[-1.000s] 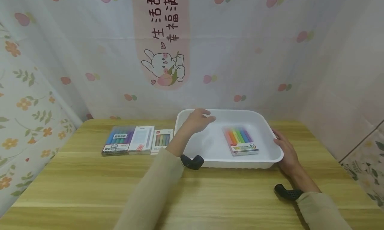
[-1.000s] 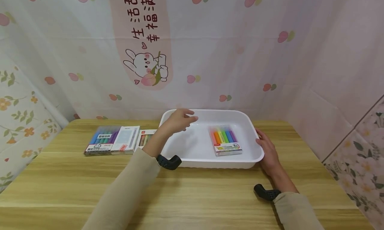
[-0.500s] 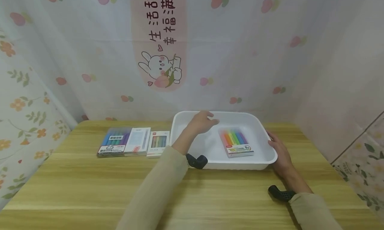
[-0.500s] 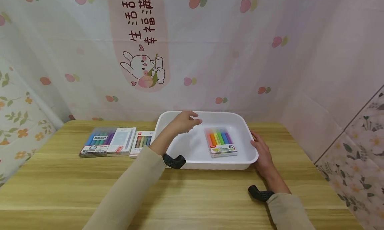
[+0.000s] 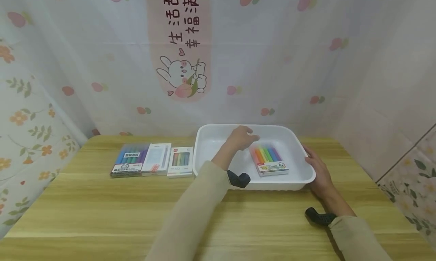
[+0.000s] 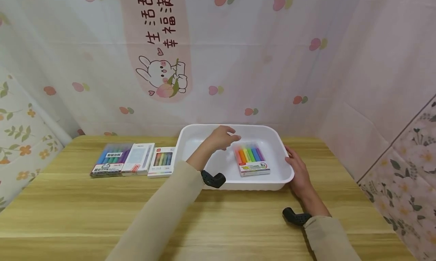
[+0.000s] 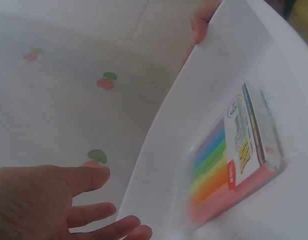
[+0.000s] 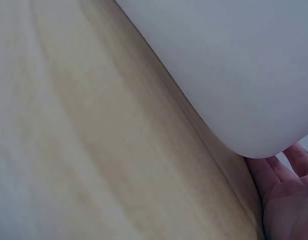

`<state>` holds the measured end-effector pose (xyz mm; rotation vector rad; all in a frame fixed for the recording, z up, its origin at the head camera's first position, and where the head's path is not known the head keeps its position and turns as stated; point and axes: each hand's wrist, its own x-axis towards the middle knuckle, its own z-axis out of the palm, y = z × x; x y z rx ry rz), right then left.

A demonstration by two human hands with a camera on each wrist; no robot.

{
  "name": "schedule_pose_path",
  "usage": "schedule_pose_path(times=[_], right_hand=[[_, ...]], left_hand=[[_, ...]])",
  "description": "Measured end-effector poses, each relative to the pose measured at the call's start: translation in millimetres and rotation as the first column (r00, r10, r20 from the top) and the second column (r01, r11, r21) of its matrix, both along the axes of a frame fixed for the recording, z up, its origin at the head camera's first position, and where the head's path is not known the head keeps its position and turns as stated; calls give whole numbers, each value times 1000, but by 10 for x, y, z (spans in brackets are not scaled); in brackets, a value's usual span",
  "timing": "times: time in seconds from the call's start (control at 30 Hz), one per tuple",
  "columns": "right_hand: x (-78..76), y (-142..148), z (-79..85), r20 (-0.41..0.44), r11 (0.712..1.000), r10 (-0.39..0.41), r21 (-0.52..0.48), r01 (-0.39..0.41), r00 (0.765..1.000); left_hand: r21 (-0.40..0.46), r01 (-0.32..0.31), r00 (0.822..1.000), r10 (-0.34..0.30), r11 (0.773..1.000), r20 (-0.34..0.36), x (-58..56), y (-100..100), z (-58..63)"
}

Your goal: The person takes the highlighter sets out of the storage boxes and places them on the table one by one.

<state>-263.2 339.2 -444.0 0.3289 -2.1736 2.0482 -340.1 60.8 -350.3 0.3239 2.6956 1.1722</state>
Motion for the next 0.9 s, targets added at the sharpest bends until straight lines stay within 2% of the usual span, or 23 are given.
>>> schedule_pose_path(times=[0.3, 0.57, 0.9], right_hand=[[-30, -44, 7, 41, 1000, 6, 2, -6, 999], [-39, -56, 45, 64, 1000, -24, 15, 23, 998], [3, -12, 51, 68, 999, -31, 33, 29, 997]], left_hand=[[-26, -12, 998, 14, 1000, 65, -54, 96, -129], [-39, -9, 998, 11, 999, 62, -103, 181, -164], [-15, -5, 994, 7, 1000, 113, -53, 257, -207]])
